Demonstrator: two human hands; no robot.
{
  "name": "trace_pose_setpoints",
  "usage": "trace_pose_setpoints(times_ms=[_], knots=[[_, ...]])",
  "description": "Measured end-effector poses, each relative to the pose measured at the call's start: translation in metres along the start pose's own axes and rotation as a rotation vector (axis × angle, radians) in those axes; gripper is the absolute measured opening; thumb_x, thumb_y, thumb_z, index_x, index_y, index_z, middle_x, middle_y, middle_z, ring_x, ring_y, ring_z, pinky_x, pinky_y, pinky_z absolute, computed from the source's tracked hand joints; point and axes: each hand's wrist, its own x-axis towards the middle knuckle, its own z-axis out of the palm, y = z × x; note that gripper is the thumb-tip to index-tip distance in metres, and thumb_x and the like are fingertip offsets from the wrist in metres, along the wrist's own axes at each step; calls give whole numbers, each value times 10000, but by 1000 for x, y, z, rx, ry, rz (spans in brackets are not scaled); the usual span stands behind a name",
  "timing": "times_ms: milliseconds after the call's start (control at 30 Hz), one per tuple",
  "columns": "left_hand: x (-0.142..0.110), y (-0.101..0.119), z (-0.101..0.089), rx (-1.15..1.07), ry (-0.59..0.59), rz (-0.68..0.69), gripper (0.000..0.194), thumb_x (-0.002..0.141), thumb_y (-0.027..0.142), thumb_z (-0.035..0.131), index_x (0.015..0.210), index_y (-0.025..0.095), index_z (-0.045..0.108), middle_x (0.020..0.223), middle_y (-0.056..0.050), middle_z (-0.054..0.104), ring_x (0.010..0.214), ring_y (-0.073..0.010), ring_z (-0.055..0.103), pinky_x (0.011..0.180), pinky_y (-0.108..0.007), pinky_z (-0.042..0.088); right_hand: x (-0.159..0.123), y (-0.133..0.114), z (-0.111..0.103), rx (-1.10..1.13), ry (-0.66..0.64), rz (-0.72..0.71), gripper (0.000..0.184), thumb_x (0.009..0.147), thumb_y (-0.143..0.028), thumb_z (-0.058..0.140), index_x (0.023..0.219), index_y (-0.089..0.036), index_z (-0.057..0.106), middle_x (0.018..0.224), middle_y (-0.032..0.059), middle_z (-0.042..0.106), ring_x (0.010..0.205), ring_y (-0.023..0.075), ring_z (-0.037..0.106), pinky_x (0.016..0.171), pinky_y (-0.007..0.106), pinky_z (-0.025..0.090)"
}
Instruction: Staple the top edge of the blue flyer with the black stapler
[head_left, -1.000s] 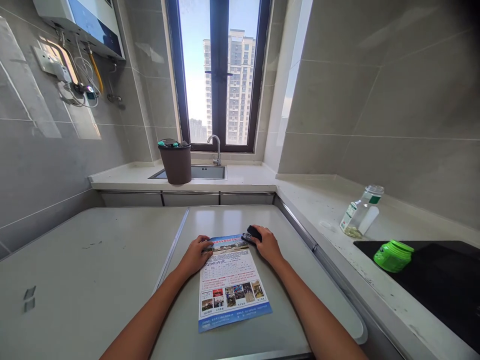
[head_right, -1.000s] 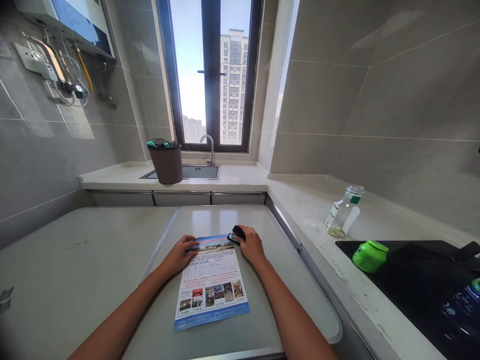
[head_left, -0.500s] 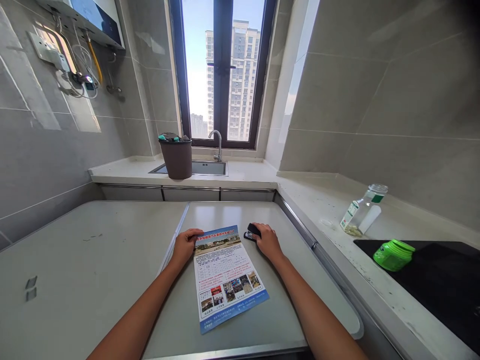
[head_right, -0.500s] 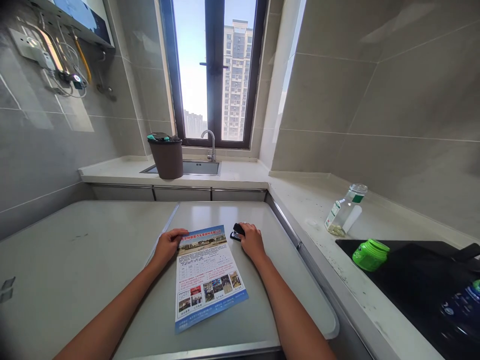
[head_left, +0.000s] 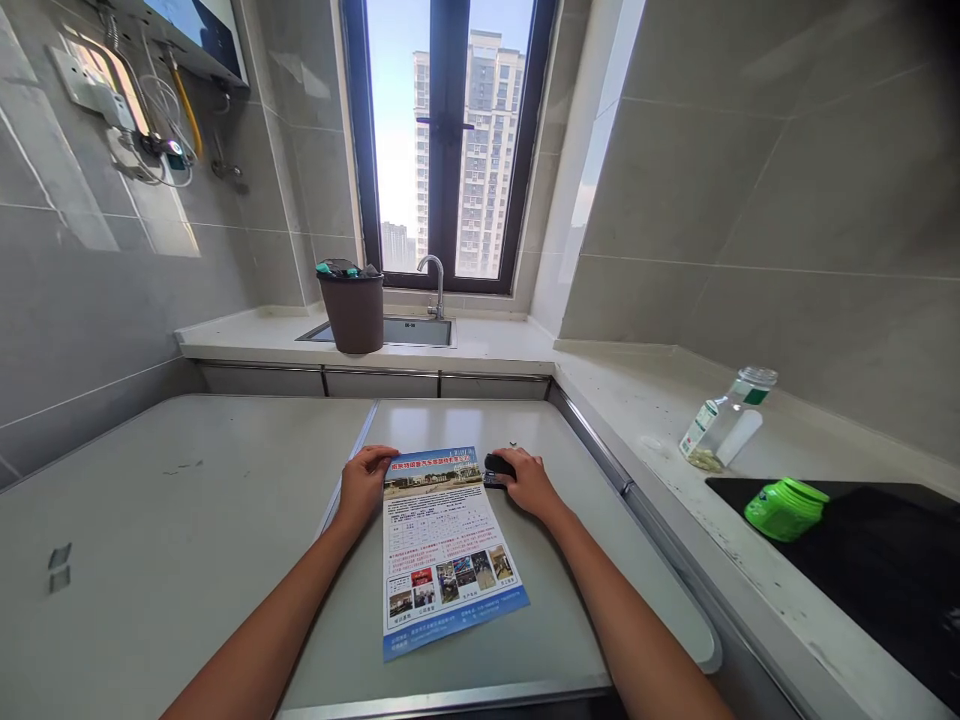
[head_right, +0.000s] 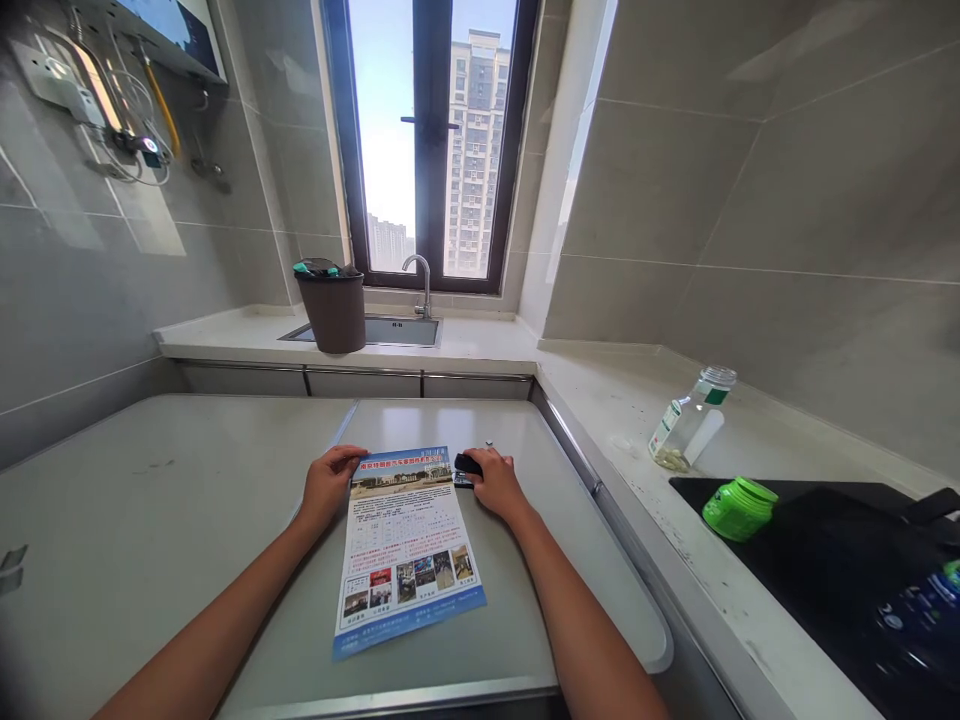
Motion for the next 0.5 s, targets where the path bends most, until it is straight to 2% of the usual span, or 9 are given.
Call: trace_pose_setpoints(times_ms=[100, 233, 367, 500], knots=[[-1, -2, 3, 42, -10, -45, 248, 805, 377, 655, 893, 183, 783, 1037, -98, 732, 940, -250, 698, 888, -385, 552, -1, -1, 0, 18, -23, -32, 433, 853, -112, 640, 1258, -266, 632, 1248, 74, 695, 1193, 268, 575, 983, 428, 361], [-4, 0, 8, -23, -73, -190, 377, 781, 473, 701, 990, 161, 737, 1051, -119, 749, 856, -263, 728, 760, -364, 573, -2, -3, -1, 35, -32, -62, 430, 850, -114, 645, 1255, -260, 633, 1227, 73, 698, 1178, 269, 580, 981, 431, 380], [-10, 7, 12, -158, -240, -278, 542, 740, 511, 759, 1140, 151, 694, 1072, -114, 756, 932, -283, 733, 773, -357, 582, -3, -8, -4, 70, -54, -96, 439, 851, -111, 645, 1266, -254, 633, 1224, 72, 698, 1160, 264, 587, 980, 422, 400], [-16, 17, 14, -224, -436, -293, 537, 751, 471, 760, 1185, 161, 698, 1064, -96, 762, 958, -276, 727, 831, -381, 576, -5, -17, -5, 128, -88, -150, 397, 872, -164, 658, 1259, -252, 645, 1201, 62, 704, 1126, 255, 591, 976, 405, 410]])
